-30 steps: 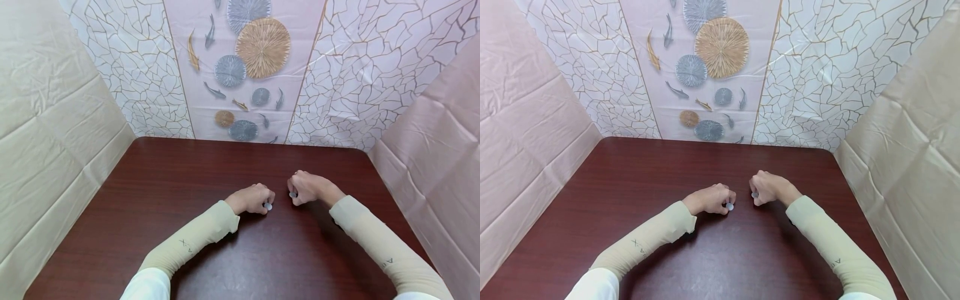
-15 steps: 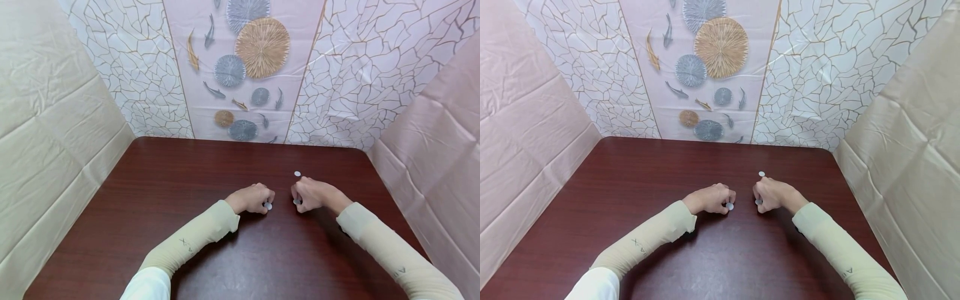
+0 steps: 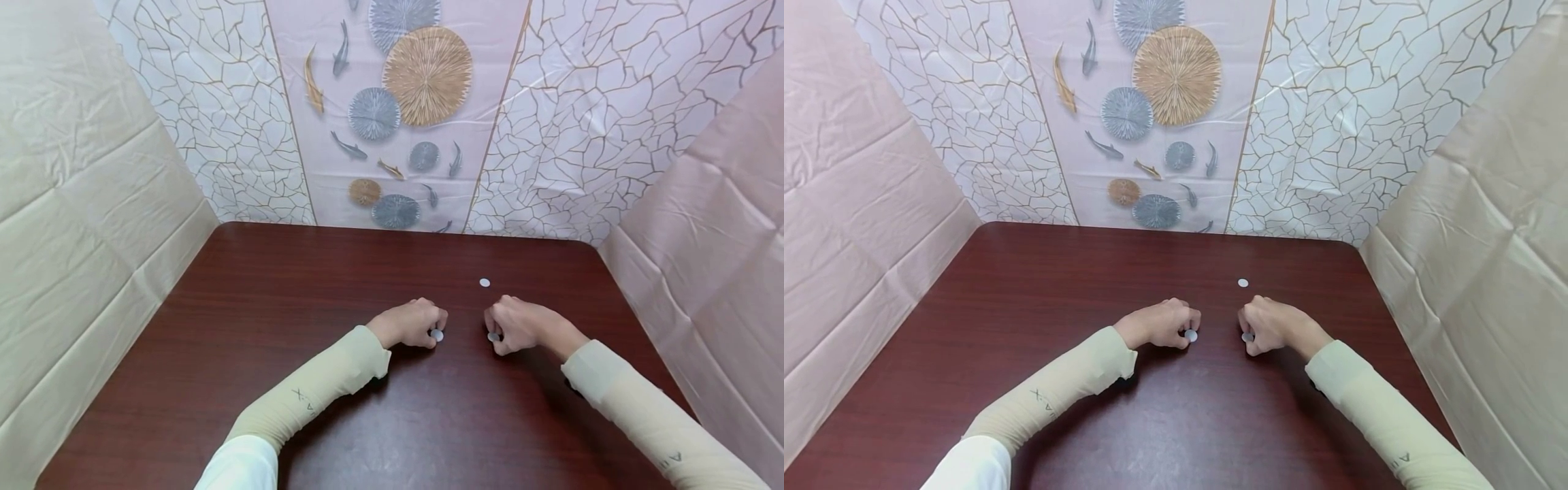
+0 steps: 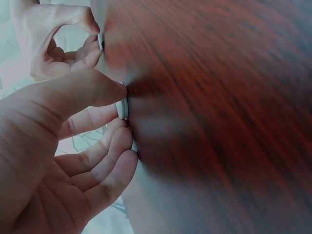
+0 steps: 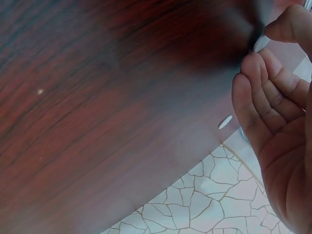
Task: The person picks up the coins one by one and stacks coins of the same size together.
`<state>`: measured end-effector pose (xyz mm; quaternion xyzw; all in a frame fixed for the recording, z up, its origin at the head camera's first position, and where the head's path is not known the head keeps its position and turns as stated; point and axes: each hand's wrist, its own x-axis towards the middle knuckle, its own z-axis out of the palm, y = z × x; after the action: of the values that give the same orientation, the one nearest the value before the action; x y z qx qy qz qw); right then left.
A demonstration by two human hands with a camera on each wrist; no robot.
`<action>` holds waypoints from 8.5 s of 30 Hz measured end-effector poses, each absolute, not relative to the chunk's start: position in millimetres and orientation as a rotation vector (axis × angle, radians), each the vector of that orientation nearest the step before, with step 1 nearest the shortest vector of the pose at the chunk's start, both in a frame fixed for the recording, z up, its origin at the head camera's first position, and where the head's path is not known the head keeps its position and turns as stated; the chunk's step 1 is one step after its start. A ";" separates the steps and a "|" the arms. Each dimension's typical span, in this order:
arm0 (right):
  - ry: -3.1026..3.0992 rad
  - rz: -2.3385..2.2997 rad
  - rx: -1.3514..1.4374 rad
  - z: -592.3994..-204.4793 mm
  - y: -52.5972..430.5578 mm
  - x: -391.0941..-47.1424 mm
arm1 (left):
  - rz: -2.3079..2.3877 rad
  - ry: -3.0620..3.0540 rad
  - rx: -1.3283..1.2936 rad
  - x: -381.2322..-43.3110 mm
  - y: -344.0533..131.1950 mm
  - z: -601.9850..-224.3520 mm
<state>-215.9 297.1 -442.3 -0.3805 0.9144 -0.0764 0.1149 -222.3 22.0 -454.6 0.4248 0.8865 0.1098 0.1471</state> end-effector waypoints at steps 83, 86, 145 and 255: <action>2.714 -0.434 -0.844 -427.2 329.6 -241.8 | 0.422 2.682 1.211 -219.1 119.3 -470.0; 2.746 -0.402 -0.826 -422.0 327.8 -252.0 | 0.450 2.677 1.174 -219.5 121.9 -471.1; 2.810 -0.079 -0.649 -446.4 294.3 -333.8 | 0.549 2.640 1.029 -216.1 130.0 -470.5; 2.702 -0.739 -0.945 -460.9 330.2 -204.1 | 0.627 2.568 1.022 -219.4 122.9 -470.7</action>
<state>-204.1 330.2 -460.9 -0.3181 0.9101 -0.2491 0.0925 -219.4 122.9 -470.7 0.3564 0.8954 0.2186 0.1531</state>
